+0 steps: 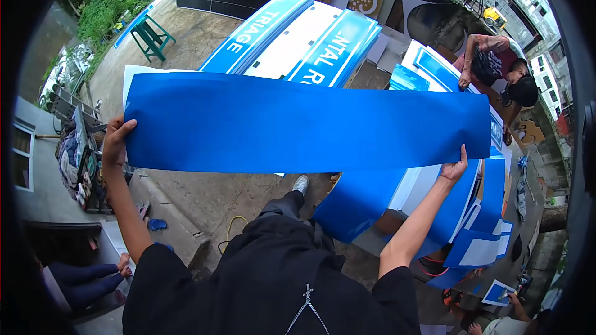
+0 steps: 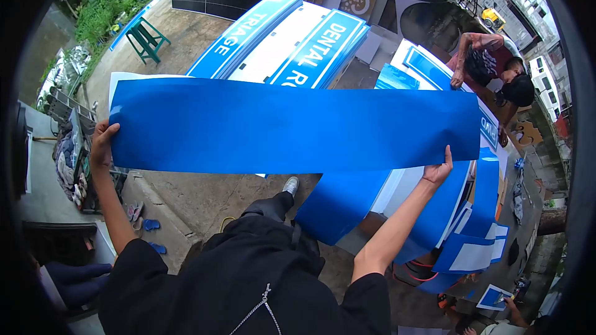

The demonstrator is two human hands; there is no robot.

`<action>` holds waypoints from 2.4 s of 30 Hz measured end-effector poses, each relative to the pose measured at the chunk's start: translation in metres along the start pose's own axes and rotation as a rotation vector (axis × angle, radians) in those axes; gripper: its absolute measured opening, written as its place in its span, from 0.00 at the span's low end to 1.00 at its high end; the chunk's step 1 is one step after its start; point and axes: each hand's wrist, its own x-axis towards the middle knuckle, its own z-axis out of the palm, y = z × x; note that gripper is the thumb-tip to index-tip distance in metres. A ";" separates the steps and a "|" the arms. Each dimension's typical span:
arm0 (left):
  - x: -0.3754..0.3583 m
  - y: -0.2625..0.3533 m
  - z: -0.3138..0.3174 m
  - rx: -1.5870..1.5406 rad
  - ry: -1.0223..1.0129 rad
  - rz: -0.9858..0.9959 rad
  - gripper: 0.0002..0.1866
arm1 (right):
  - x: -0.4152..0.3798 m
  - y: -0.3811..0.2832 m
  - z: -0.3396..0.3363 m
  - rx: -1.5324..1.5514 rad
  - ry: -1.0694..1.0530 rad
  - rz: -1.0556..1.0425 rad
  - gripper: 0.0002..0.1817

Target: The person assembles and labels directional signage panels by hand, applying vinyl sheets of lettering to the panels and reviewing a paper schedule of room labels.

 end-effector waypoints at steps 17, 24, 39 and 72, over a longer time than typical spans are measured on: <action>0.163 -0.074 0.052 0.038 -0.133 0.031 0.18 | -0.144 -0.148 0.010 0.159 -0.304 -0.291 0.18; 0.263 -0.066 0.121 -0.008 -0.342 0.059 0.15 | -0.225 -0.156 -0.003 0.100 -0.266 -0.463 0.18; 0.331 0.004 0.282 0.003 -0.471 0.217 0.16 | -0.322 -0.162 -0.054 0.269 -0.287 -0.641 0.22; 0.307 -0.046 0.337 0.099 -0.733 0.061 0.05 | -0.509 -0.060 -0.058 -0.026 0.728 -0.838 0.22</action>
